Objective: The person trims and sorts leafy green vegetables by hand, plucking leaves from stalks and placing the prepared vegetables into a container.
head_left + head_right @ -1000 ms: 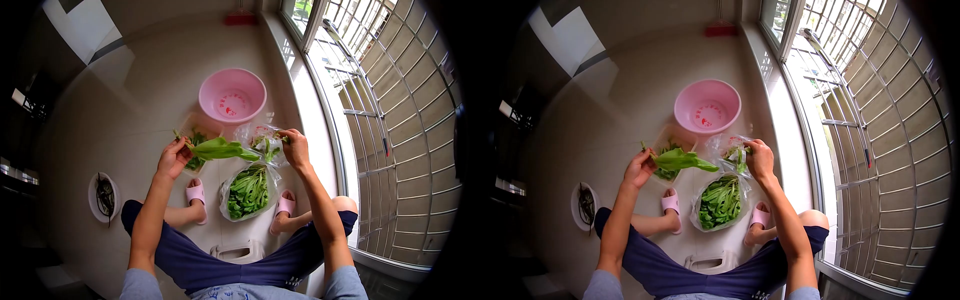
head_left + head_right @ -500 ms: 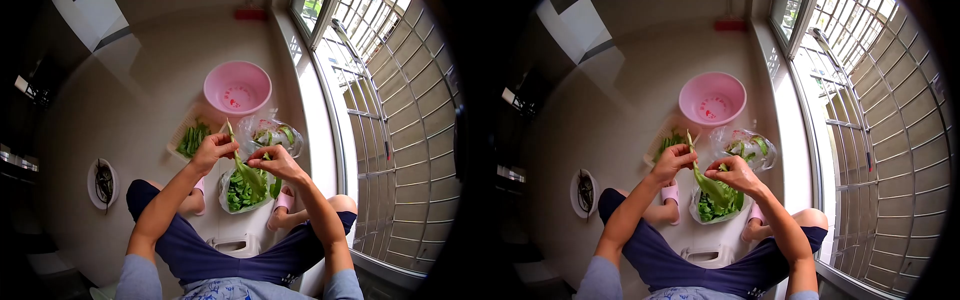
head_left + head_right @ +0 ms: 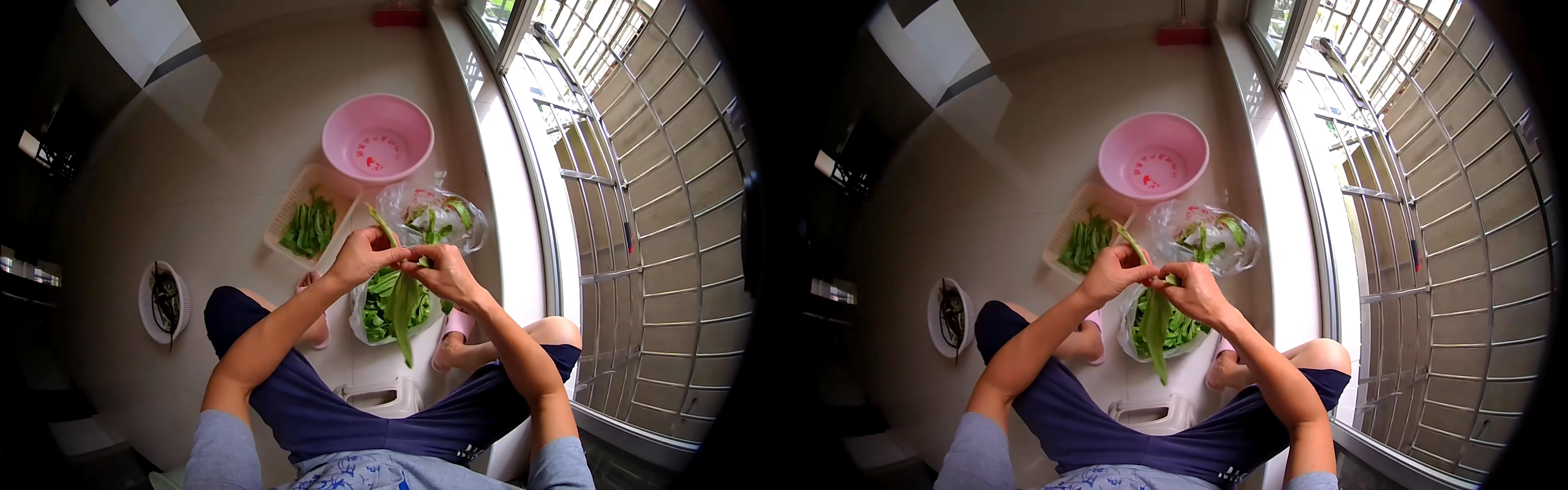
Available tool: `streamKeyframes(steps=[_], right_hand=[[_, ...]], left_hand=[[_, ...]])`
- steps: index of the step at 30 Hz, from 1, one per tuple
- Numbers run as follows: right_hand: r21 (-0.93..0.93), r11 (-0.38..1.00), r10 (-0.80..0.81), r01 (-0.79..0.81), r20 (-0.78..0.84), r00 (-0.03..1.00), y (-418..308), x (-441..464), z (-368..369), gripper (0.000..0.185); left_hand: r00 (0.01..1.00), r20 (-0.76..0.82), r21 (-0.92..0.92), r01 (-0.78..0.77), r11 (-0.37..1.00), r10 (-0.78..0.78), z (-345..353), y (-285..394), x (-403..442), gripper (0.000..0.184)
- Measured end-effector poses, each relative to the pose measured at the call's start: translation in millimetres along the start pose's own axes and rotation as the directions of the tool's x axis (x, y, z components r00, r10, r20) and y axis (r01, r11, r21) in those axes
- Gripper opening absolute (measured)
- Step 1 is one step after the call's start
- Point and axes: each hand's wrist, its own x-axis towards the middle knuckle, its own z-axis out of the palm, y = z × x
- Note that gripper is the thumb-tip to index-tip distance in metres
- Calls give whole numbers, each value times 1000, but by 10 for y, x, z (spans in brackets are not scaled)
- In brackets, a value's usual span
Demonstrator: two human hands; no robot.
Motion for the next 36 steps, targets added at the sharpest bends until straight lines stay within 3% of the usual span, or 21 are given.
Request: streamKeyframes(steps=[6,11,14,18,21,25,29,32,34,36], right_hand=[[109,994,-37,21,144,989,147,-14,-2,15],[170,983,30,-68,219,975,69,-26,-64,16],[515,812,133,-273,293,947,96,-11,-60,16],[597,747,157,-293,270,950,211,34,-116,17],[484,837,175,-254,203,963,133,4,-148,21],[389,895,99,-218,304,948,77,-11,-160,25],[246,963,51,-114,250,967,51,-10,-78,25],[261,956,91,-132,162,983,58,-8,-89,23],[196,971,121,-136,88,989,68,-5,-107,22],[165,980,94,-112,114,989,69,-10,-89,22]], left_hand=[[951,283,-30,139,990,-125,-112,-13,11,11],[936,322,-55,167,984,-140,-145,77,-32,9],[938,317,-122,185,975,-138,-143,120,-29,8],[945,294,-212,209,955,-142,-200,103,-7,11],[950,286,-202,185,962,-122,-244,138,-8,12],[945,308,-206,182,961,-113,-263,159,-2,12],[950,278,-211,204,956,-141,-197,128,-6,12],[963,206,-285,231,930,-176,-121,78,-22,13],[950,192,-105,271,957,-248,-89,60,-52,14],[945,203,-139,288,947,-258,-81,1,-47,14]])
